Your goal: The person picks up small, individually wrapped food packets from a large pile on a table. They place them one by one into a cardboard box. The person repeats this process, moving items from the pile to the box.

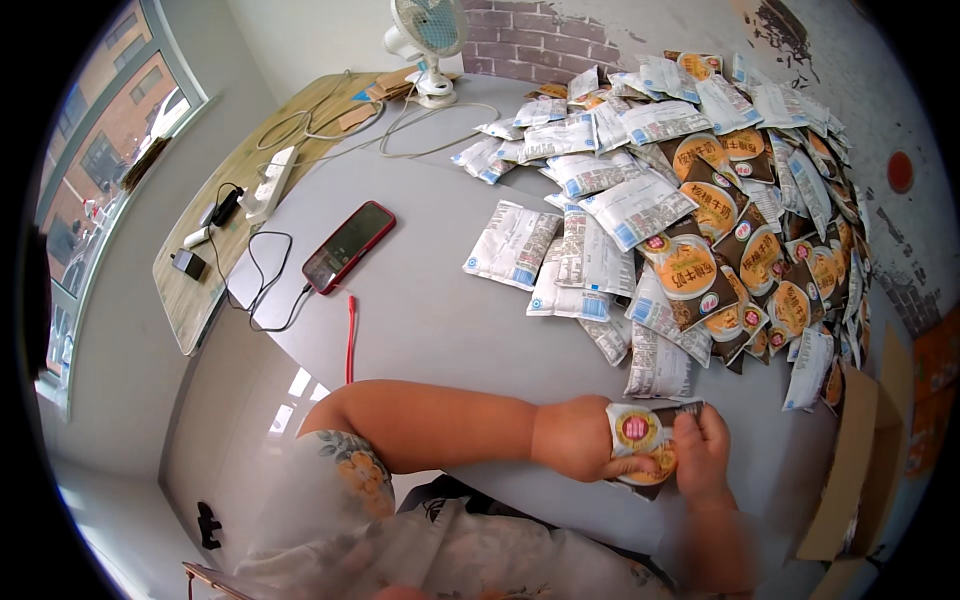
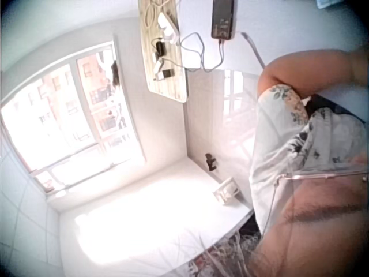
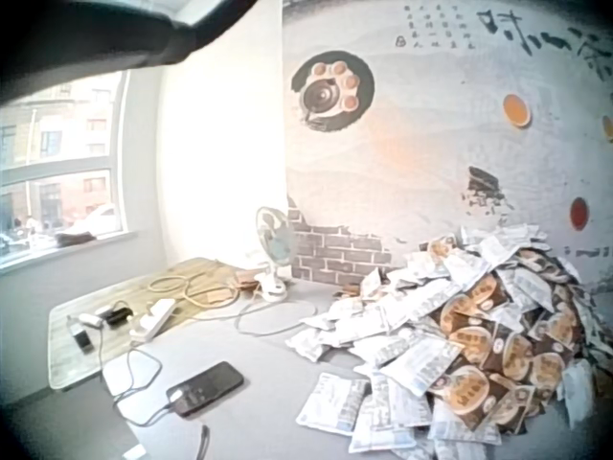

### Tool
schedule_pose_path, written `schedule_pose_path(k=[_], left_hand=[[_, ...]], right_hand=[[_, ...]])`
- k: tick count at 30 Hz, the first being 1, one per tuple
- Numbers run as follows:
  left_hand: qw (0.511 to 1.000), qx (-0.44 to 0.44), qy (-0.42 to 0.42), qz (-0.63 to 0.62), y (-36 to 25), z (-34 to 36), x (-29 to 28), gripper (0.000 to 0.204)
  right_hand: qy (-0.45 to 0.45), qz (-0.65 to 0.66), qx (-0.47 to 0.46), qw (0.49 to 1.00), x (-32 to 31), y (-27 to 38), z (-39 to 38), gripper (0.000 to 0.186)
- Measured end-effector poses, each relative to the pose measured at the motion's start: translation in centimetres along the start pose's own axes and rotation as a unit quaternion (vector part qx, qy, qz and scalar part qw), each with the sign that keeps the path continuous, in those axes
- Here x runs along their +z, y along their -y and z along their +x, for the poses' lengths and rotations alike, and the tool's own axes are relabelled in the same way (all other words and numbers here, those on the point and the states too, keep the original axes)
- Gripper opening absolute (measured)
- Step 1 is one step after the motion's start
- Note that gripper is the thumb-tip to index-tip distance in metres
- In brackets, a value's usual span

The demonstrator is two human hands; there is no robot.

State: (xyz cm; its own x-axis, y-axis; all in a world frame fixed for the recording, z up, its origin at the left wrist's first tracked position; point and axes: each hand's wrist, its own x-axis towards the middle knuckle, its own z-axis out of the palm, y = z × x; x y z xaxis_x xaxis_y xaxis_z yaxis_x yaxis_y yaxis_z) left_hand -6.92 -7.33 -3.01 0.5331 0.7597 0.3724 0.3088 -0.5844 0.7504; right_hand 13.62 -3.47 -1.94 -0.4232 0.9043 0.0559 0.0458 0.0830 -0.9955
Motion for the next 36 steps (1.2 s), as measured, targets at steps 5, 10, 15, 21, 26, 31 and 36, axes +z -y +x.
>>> schedule_pose_path(k=[5,10,15,21,26,31,36], left_hand=[[0.998,0.046,-0.015,-0.032,-0.7,-0.6,0.7,0.031],[0.998,0.015,0.05,-0.027,-2.0,-0.4,-1.1,0.029],[0.997,0.06,0.039,-0.008,-0.4,-0.9,0.7,0.029],[0.999,-0.015,0.029,0.01,0.3,-0.2,0.3,0.03],[0.999,0.035,0.013,-0.013,0.1,-0.2,0.2,0.029],[0.995,0.088,-0.039,-0.026,-0.6,-0.3,0.4,0.031],[0.996,0.069,0.027,0.053,-0.1,-0.3,0.1,0.03]], right_hand=[[-0.092,0.039,0.062,0.993,1.2,0.8,-0.5,0.036],[0.02,0.117,0.078,0.99,0.0,-0.1,0.6,0.054],[-0.011,0.175,-0.005,0.985,1.3,1.4,0.7,0.057],[0.03,-0.048,-0.07,0.996,0.0,0.2,0.2,0.036],[0.018,0.021,0.009,1.0,0.9,0.7,-0.7,0.02],[-0.004,0.031,0.053,0.998,1.1,1.2,-0.6,0.035],[0.052,0.121,0.069,0.989,0.1,1.0,0.5,0.052]])
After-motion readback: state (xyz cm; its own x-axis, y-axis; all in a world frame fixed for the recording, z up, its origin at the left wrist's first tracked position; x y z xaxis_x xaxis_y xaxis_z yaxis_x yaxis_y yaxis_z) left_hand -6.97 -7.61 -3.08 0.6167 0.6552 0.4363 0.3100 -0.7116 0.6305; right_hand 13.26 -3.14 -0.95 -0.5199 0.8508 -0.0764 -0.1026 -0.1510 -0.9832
